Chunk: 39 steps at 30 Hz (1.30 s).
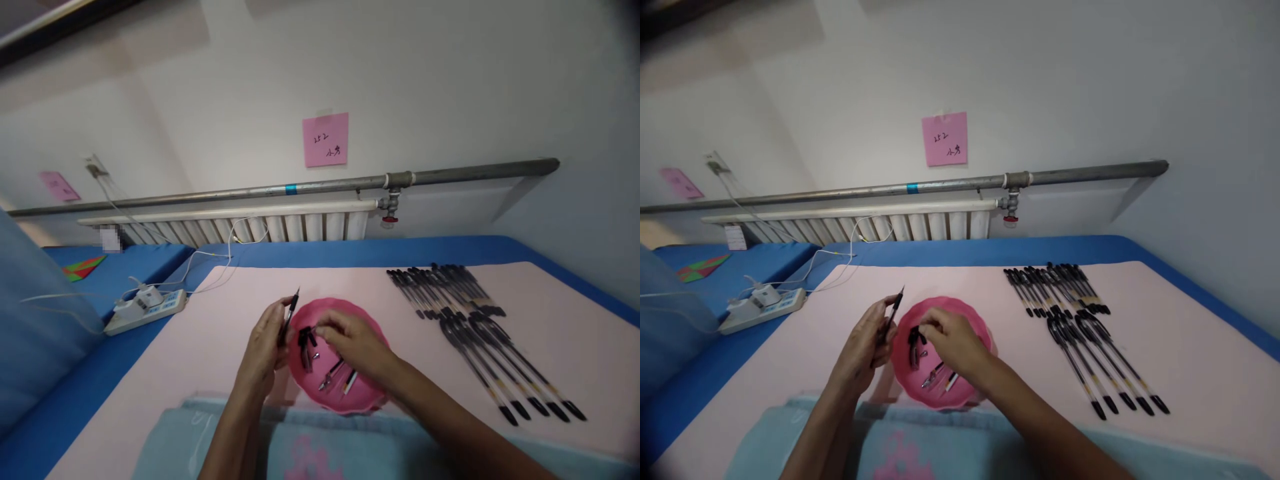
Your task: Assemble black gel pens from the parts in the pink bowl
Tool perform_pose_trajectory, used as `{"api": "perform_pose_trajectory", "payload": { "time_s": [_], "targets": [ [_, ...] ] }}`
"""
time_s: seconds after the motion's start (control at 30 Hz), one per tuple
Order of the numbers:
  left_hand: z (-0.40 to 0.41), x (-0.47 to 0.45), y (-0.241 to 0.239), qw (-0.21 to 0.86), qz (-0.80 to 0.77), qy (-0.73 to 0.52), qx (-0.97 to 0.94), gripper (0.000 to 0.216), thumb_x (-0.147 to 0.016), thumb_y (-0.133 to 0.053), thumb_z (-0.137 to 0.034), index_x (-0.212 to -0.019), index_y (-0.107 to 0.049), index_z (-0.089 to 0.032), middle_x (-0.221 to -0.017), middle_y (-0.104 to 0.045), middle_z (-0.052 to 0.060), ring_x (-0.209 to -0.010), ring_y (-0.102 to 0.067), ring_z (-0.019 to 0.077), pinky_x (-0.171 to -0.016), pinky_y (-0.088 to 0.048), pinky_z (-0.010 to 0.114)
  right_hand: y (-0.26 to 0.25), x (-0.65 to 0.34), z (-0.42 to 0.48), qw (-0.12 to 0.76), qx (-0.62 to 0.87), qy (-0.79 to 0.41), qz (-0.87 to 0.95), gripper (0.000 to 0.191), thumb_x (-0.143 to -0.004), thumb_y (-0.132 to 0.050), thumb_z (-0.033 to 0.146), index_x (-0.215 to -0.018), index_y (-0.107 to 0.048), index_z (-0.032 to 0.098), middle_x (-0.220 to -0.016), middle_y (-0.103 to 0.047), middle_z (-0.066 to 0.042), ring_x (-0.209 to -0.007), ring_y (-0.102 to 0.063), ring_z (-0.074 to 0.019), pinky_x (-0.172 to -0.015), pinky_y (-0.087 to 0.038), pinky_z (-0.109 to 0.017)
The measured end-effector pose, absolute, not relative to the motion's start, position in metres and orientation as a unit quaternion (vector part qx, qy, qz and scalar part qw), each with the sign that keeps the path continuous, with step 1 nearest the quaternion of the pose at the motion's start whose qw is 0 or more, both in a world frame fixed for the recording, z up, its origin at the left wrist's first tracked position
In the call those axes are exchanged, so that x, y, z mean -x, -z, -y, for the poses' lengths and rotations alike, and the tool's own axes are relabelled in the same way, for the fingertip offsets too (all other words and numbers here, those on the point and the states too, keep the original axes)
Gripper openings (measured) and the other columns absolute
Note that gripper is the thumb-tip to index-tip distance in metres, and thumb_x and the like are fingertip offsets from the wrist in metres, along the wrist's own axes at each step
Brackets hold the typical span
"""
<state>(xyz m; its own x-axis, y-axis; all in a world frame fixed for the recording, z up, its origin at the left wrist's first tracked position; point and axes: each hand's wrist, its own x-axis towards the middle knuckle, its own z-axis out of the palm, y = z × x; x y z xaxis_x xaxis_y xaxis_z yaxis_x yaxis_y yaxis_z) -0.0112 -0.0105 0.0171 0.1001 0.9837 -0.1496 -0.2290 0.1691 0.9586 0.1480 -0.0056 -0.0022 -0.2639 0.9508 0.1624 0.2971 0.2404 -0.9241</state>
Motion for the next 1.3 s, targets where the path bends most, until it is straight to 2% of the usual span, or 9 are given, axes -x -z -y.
{"api": "perform_pose_trajectory", "payload": {
  "time_s": [0.13, 0.37, 0.57, 0.63, 0.7, 0.83, 1.03, 1.17, 1.3],
  "targets": [
    [0.005, 0.022, -0.016, 0.57, -0.469, -0.538, -0.407, 0.043, -0.079, -0.053, -0.053, -0.106, -0.057, -0.019, -0.047, -0.03, -0.011, -0.035, -0.016, 0.0023, -0.035, -0.011, 0.016, 0.012, -0.149, 0.008, 0.283, 0.462, -0.29, 0.789, 0.019, -0.074, -0.052, 0.009, -0.059, -0.058, 0.02, -0.064, -0.06, 0.0, -0.06, -0.051, -0.0153, -0.057, -0.034, -0.026],
    [0.002, 0.025, -0.015, 0.578, -0.501, -0.515, -0.387, 0.048, -0.073, -0.06, -0.049, -0.109, -0.057, -0.018, -0.043, -0.036, -0.012, -0.03, -0.018, 0.0017, -0.033, -0.008, 0.015, 0.025, -0.14, 0.014, 0.255, 0.464, -0.257, 0.808, 0.019, -0.061, -0.062, 0.003, -0.054, -0.054, 0.02, -0.061, -0.058, -0.003, -0.057, -0.05, -0.0172, -0.056, -0.031, -0.028],
    [0.004, 0.02, -0.013, 0.596, -0.5, -0.499, -0.381, 0.045, -0.069, -0.065, -0.047, -0.102, -0.06, -0.016, -0.043, -0.036, -0.011, -0.029, -0.019, 0.0009, -0.034, -0.007, 0.016, 0.002, -0.159, 0.0, 0.339, 0.495, -0.269, 0.754, 0.012, -0.077, -0.051, 0.017, -0.071, -0.06, 0.023, -0.071, -0.063, -0.001, -0.067, -0.054, -0.0185, -0.062, -0.038, -0.03],
    [0.006, 0.017, -0.014, 0.613, -0.495, -0.485, -0.38, 0.042, -0.07, -0.065, -0.046, -0.099, -0.06, -0.016, -0.044, -0.038, -0.011, -0.029, -0.019, 0.0005, -0.034, -0.006, 0.017, -0.01, -0.168, -0.005, 0.431, 0.516, -0.338, 0.658, 0.007, -0.074, -0.055, 0.022, -0.074, -0.062, 0.023, -0.068, -0.062, 0.002, -0.061, -0.053, -0.016, -0.058, -0.039, -0.028],
    [0.008, 0.013, -0.015, 0.628, -0.49, -0.474, -0.375, 0.039, -0.069, -0.066, -0.045, -0.094, -0.058, -0.016, -0.044, -0.04, -0.011, -0.029, -0.02, 0.0005, -0.034, -0.006, 0.017, -0.017, -0.174, -0.009, 0.501, 0.514, -0.409, 0.563, 0.011, -0.072, -0.058, 0.025, -0.081, -0.065, 0.022, -0.063, -0.06, 0.004, -0.056, -0.051, -0.0135, -0.055, -0.039, -0.027],
    [0.015, 0.0, -0.017, 0.662, -0.469, -0.45, -0.372, 0.035, -0.069, -0.067, -0.045, -0.086, -0.056, -0.017, -0.042, -0.04, -0.01, -0.029, -0.023, 0.0016, -0.033, -0.007, 0.017, -0.021, -0.174, -0.01, 0.566, 0.462, -0.513, 0.451, 0.013, -0.067, -0.066, 0.027, -0.078, -0.066, 0.02, -0.059, -0.06, 0.003, -0.053, -0.051, -0.0111, -0.055, -0.04, -0.025],
    [0.022, -0.014, -0.014, 0.689, -0.461, -0.422, -0.366, 0.036, -0.068, -0.066, -0.046, -0.087, -0.056, -0.017, -0.041, -0.04, -0.01, -0.029, -0.022, 0.0019, -0.033, -0.006, 0.017, -0.019, -0.165, -0.006, 0.584, 0.395, -0.59, 0.393, 0.017, -0.064, -0.072, 0.025, -0.078, -0.066, 0.018, -0.066, -0.066, 0.001, -0.057, -0.055, -0.01, -0.056, -0.041, -0.023],
    [0.023, -0.014, -0.013, 0.692, -0.463, -0.416, -0.365, 0.035, -0.069, -0.065, -0.047, -0.085, -0.055, -0.018, -0.041, -0.04, -0.01, -0.03, -0.021, 0.0017, -0.034, -0.005, 0.017, -0.018, -0.165, -0.004, 0.564, 0.382, -0.594, 0.429, 0.016, -0.067, -0.071, 0.028, -0.078, -0.066, 0.018, -0.062, -0.065, 0.001, -0.056, -0.055, -0.0108, -0.056, -0.041, -0.024],
    [0.023, -0.014, -0.015, 0.691, -0.466, -0.412, -0.369, 0.036, -0.068, -0.066, -0.048, -0.085, -0.054, -0.018, -0.042, -0.04, -0.01, -0.032, -0.02, 0.0018, -0.034, -0.006, 0.017, -0.019, -0.165, -0.004, 0.593, 0.39, -0.562, 0.424, 0.02, -0.067, -0.072, 0.031, -0.081, -0.066, 0.018, -0.065, -0.064, 0.001, -0.056, -0.054, -0.0106, -0.056, -0.041, -0.025]
  ]
}}
